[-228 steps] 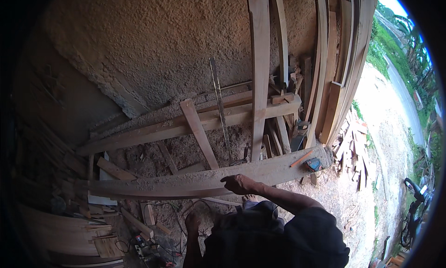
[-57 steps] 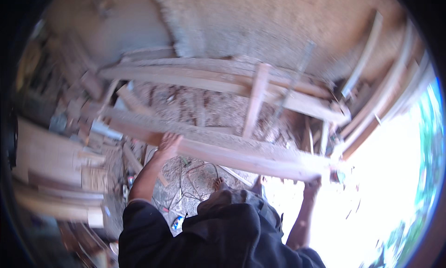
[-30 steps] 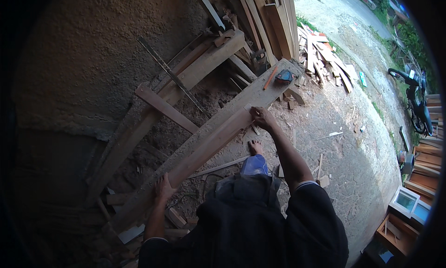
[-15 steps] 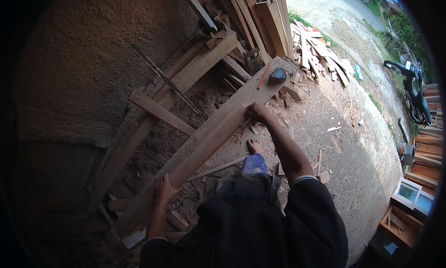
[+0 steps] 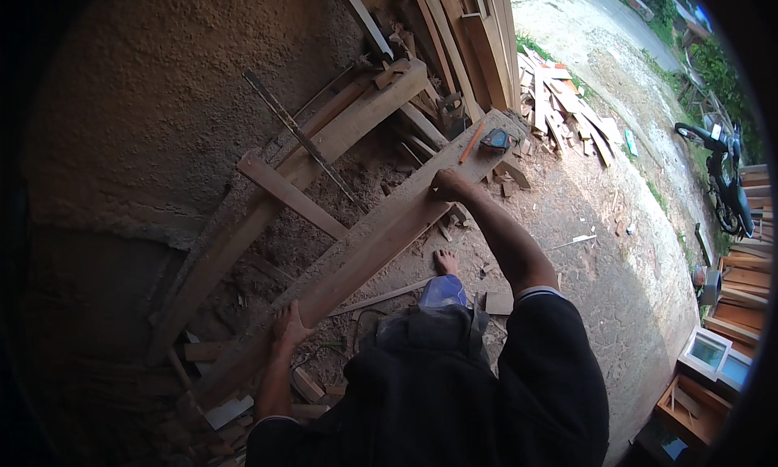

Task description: The person uses a circular saw to cut a long wooden plank, then measures and marks the wood with a square ruler and pencil. They handle several pieces of wood, moving them around the workbench and floor.

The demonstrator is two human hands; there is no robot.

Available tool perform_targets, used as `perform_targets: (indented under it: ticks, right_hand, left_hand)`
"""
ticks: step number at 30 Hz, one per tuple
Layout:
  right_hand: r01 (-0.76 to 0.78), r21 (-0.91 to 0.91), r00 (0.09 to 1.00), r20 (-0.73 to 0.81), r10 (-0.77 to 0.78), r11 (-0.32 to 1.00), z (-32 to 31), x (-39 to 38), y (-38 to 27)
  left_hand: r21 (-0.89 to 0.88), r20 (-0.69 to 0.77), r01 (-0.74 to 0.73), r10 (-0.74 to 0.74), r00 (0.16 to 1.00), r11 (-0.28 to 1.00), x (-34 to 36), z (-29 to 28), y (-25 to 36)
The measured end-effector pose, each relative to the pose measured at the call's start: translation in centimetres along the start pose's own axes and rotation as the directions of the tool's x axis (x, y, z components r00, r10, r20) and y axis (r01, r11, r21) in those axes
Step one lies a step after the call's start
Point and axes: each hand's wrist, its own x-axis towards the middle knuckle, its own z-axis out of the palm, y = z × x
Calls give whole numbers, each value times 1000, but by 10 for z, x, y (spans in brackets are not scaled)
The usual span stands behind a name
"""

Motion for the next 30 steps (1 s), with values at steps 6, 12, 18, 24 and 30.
perform_targets:
  ticks: [6,12,18,24,30]
  right_hand:
    - [47,-8,995,-86,-47,999,1,-9,-8]
    - [289,-381,918,369,-143,878,-11,-20,-55]
    - [424,-545,895,374,-242,723,-7,0,-45]
    - [519,-507,826,506,-251,688,-7,4,-43]
    - [516,-550,815,550,-181,657,-11,-1,-58]
  left_hand:
    - [-65,38,-7,9,999,998,3,6,-5]
    - [-258,-245,-114,49,968,960,-10,42,-11]
    - [-634,-575,517,-797,184,576,-45,81,-50]
    - [-865,495,-197,-846,-197,-461,-38,111,-109]
    - [-866,499,-204,-807,-316,-456,-16,77,-100]
